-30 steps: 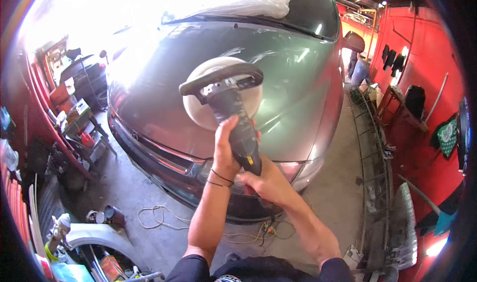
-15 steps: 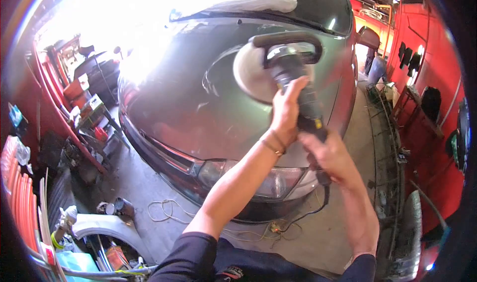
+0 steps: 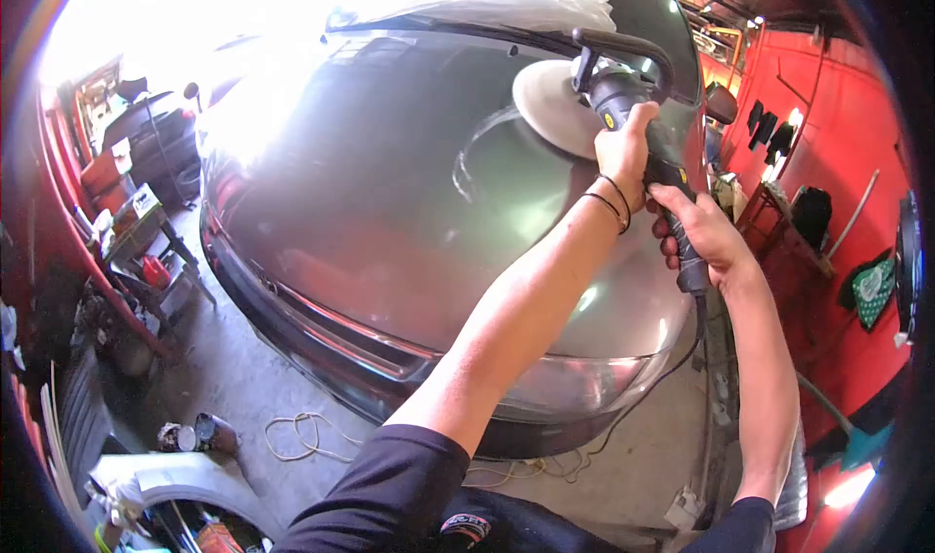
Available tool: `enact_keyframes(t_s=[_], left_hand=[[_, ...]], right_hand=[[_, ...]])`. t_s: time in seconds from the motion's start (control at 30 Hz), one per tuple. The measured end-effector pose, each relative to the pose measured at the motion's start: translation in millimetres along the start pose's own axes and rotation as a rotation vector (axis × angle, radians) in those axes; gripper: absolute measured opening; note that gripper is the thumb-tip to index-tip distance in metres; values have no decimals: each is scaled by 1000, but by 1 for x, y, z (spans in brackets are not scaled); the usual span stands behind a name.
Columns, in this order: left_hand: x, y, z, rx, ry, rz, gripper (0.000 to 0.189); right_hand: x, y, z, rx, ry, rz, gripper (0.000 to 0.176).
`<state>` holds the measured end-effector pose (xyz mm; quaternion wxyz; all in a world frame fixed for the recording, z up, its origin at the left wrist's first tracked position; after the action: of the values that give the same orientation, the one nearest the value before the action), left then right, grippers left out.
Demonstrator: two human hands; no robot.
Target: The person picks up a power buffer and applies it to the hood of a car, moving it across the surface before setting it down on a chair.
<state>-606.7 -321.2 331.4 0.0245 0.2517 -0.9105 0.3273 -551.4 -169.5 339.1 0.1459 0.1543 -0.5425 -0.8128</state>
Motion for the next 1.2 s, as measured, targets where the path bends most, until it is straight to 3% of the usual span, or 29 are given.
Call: enact_keyframes(t_s=[0.23,0.37,0.5,0.77,0.87,1.0,1.2], left_hand=[[-8,-54,40,-60,32,-12,56],[-11,-84,69,-95,-118,-133,47],[3,-95,83,-168,-26,-182,45],[11,-50,28,-33,-101,-58,60],[32,-30,14,-38,-25,-34,64],[37,-30,-1,-8,-58,-27,47],[45,-20,-9,-3,15,25,57]], right_hand=[[-10,37,-57,-99,2,-24,41],[-7,53,-89,-199,28,-11,40],[-2,63,-110,-244,41,-6,39],[8,50,-44,-145,-48,-84,40],[12,52,-31,-139,-70,-107,39],[21,61,-17,-151,-110,-119,40],[24,59,-11,-129,-176,-154,36]])
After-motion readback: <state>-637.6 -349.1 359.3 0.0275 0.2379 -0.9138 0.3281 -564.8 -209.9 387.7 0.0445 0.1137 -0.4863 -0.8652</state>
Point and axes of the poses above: each hand's wrist, its own x-axis towards the middle knuckle, its own z-axis out of the back of the hand, y = z × x, the point moved 4 cm from there along x, towards the middle knuckle, and after that the axes turned 6 degrees about -z, right-handed, at the moved point
